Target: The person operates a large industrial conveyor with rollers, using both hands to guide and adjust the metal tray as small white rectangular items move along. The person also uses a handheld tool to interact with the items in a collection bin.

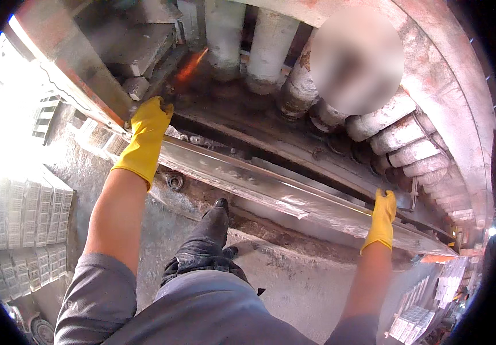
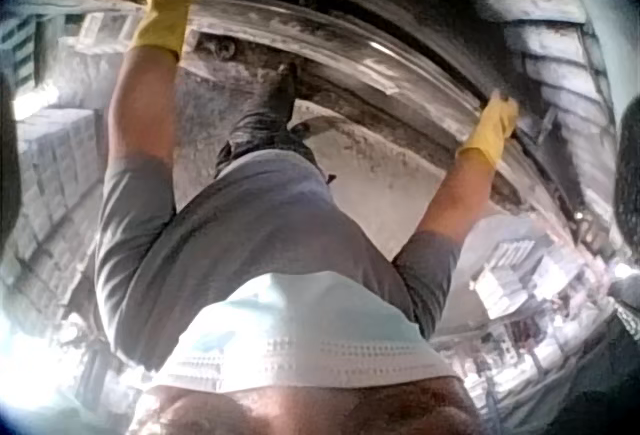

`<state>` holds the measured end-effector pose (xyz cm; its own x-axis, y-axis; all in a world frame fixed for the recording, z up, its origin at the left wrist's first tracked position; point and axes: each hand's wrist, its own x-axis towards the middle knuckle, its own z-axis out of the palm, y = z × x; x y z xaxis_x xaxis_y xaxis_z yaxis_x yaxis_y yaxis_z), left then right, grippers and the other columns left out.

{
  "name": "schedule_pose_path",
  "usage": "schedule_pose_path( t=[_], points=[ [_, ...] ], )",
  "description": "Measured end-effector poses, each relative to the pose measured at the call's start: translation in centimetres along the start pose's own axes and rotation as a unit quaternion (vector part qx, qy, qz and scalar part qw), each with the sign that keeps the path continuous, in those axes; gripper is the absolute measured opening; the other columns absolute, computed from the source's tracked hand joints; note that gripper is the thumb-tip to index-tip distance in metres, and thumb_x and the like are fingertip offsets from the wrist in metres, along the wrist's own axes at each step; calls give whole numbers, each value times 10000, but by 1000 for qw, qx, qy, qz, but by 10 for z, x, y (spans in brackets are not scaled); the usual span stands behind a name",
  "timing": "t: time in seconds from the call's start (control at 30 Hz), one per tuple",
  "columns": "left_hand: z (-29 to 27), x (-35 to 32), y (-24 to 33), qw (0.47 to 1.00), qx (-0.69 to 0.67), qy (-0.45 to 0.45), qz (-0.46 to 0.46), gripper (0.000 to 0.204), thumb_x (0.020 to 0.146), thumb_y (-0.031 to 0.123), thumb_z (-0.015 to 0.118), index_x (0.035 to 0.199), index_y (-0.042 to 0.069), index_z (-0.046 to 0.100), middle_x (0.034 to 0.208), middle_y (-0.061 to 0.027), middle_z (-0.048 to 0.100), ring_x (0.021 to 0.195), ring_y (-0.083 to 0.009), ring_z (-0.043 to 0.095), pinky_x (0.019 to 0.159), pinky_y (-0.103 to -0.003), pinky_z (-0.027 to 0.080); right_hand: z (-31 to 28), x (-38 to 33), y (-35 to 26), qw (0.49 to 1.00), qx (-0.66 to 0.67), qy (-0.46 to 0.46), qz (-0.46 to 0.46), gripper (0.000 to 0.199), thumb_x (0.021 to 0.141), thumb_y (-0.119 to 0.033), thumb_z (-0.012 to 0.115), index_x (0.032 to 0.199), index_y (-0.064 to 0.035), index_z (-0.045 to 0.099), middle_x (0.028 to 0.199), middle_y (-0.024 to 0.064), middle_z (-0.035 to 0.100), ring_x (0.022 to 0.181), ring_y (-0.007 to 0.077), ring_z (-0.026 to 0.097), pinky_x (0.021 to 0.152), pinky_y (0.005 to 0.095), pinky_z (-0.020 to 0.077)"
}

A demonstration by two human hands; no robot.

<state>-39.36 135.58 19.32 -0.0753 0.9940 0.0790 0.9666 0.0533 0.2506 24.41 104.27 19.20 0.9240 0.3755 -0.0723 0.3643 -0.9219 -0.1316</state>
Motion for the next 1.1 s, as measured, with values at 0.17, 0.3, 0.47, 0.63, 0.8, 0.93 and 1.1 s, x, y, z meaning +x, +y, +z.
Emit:
schedule_pose_path(
  t=[0.17,0.3,0.47,0.63,0.8,0.93,1.1],
  points=[
    [10,2,0,998,-29,50,21,415,937,465,719,1147,107,734,1165,-190,764,1121,-430,709,947,-526,563,14,21,18,998,-43,34,-38,639,970,-500,679,1439,-67,648,1415,203,691,1243,386,698,1034,465,556],
    [4,3,0,1000,-22,19,6,452,945,478,714,1218,117,737,1214,-185,760,1157,-414,706,978,-517,556,-3,1,-9,997,73,-12,25,631,968,-509,668,1426,-74,662,1433,202,679,1285,389,671,1104,467,498],
    [11,2,-4,999,-5,35,13,513,953,490,709,1302,114,722,1270,-184,752,1207,-408,693,1019,-504,545,14,15,16,999,40,8,3,632,970,-524,653,1425,-87,664,1444,195,674,1283,375,674,1098,457,505],
    [5,-14,1,1000,-12,26,1,547,963,475,702,1353,92,703,1311,-184,742,1239,-398,684,1058,-490,530,20,13,30,1000,21,21,-8,640,972,-517,680,1445,-86,645,1391,211,696,1181,390,718,918,464,604],
    [3,-25,-2,1000,-14,8,-15,545,963,470,704,1345,82,704,1314,-177,743,1259,-383,678,1073,-482,520,1,-22,16,988,144,-28,35,636,971,-489,709,1447,-74,637,1332,220,717,1022,379,768,693,452,665],
    [8,-26,-10,999,-39,-3,-14,549,960,474,706,1340,78,707,1320,-169,744,1263,-375,679,1073,-475,521,6,-23,28,986,162,-22,29,626,976,-462,718,1445,-55,630,1303,217,726,942,356,775,642,445,660],
    [17,-28,-19,999,-30,13,-6,541,959,482,700,1324,84,716,1312,-162,749,1247,-371,687,1062,-475,526,19,-15,41,986,159,-22,37,630,1002,-442,698,1500,-74,581,1242,165,748,828,329,796,622,435,663]
  ],
)
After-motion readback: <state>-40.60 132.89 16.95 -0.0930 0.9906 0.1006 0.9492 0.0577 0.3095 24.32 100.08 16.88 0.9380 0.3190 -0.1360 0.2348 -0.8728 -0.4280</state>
